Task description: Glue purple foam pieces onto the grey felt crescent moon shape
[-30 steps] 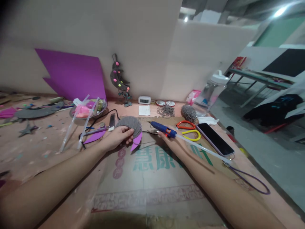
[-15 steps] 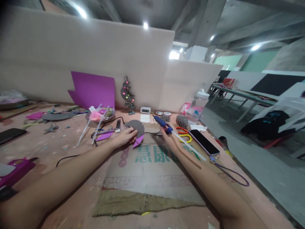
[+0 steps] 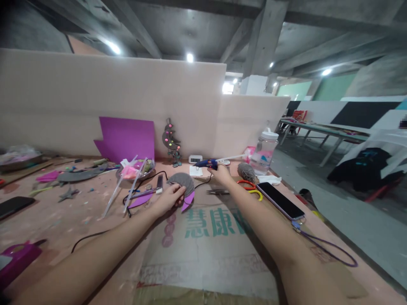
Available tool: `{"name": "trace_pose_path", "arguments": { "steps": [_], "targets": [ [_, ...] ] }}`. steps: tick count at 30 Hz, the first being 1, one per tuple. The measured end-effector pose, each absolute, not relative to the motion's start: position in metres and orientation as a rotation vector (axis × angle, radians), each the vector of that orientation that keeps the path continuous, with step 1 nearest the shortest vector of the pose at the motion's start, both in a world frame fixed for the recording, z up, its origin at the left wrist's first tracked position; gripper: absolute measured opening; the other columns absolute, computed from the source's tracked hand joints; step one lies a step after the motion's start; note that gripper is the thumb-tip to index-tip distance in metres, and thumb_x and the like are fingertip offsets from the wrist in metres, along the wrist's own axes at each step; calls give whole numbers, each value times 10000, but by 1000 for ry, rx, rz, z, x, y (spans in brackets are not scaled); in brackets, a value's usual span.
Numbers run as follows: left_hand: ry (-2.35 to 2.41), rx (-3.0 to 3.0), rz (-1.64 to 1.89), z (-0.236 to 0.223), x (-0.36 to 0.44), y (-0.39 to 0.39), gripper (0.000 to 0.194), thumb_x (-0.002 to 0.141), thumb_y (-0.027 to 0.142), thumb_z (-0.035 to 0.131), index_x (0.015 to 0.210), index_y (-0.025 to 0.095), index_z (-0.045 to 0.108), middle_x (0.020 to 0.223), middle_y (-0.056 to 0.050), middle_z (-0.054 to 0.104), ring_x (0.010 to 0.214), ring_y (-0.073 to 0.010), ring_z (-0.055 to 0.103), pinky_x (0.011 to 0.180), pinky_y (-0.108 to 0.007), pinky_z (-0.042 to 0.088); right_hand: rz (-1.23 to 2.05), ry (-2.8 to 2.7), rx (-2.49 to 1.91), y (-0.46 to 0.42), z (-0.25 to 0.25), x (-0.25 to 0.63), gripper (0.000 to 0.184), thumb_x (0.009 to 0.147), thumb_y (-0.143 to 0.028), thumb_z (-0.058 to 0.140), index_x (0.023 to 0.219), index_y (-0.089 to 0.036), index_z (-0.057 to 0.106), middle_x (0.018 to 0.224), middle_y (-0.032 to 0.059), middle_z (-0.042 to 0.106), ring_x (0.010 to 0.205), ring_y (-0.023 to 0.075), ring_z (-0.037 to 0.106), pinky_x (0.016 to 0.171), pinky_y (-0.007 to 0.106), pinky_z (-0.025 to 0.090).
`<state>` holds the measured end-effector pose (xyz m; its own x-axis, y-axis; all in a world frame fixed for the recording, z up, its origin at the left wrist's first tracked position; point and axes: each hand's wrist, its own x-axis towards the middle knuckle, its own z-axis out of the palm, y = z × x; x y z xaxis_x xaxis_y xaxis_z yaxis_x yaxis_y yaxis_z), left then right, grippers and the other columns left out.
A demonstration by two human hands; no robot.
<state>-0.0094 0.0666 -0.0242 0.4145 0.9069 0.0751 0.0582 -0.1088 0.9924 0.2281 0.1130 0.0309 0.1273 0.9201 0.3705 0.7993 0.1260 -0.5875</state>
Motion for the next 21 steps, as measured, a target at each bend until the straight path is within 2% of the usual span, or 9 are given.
{"name": "trace_pose_path", "arguments": {
  "steps": [6, 11, 16, 21],
  "targets": [
    [921, 1524, 907, -23, -11, 66, 386, 800, 540, 530, 684, 188, 421, 530, 66, 466, 397, -50, 407, 377, -166, 265, 244, -1728, -1812, 138, 3, 226, 272, 819, -311, 626, 991, -107, 681, 884, 120, 727, 826, 219, 673, 730, 269, 477],
    [931, 1515, 888, -21, -10, 65, 396, 786, 535, 557, 652, 179, 447, 506, 61, 469, 395, -50, 400, 384, -169, 276, 170, -1799, -1860, 135, 2, 241, 406, 856, -427, 570, 1108, -121, 655, 1080, 153, 697, 1006, 260, 641, 855, 315, 458],
    [943, 1485, 905, -21, -8, 66, 396, 767, 531, 583, 646, 192, 416, 489, 65, 475, 377, -52, 399, 378, -174, 269, 130, -1920, -1843, 125, 4, 252, 489, 870, -396, 558, 1259, -101, 571, 1261, 159, 618, 1161, 261, 574, 961, 321, 423],
    [959, 1511, 904, -22, -9, 66, 373, 789, 499, 571, 637, 186, 435, 478, 58, 480, 374, -53, 401, 382, -176, 274, 59, -1963, -1876, 116, 5, 255, 517, 870, -375, 548, 1308, -101, 532, 1300, 167, 587, 1197, 283, 546, 984, 357, 412]
  ]
}}
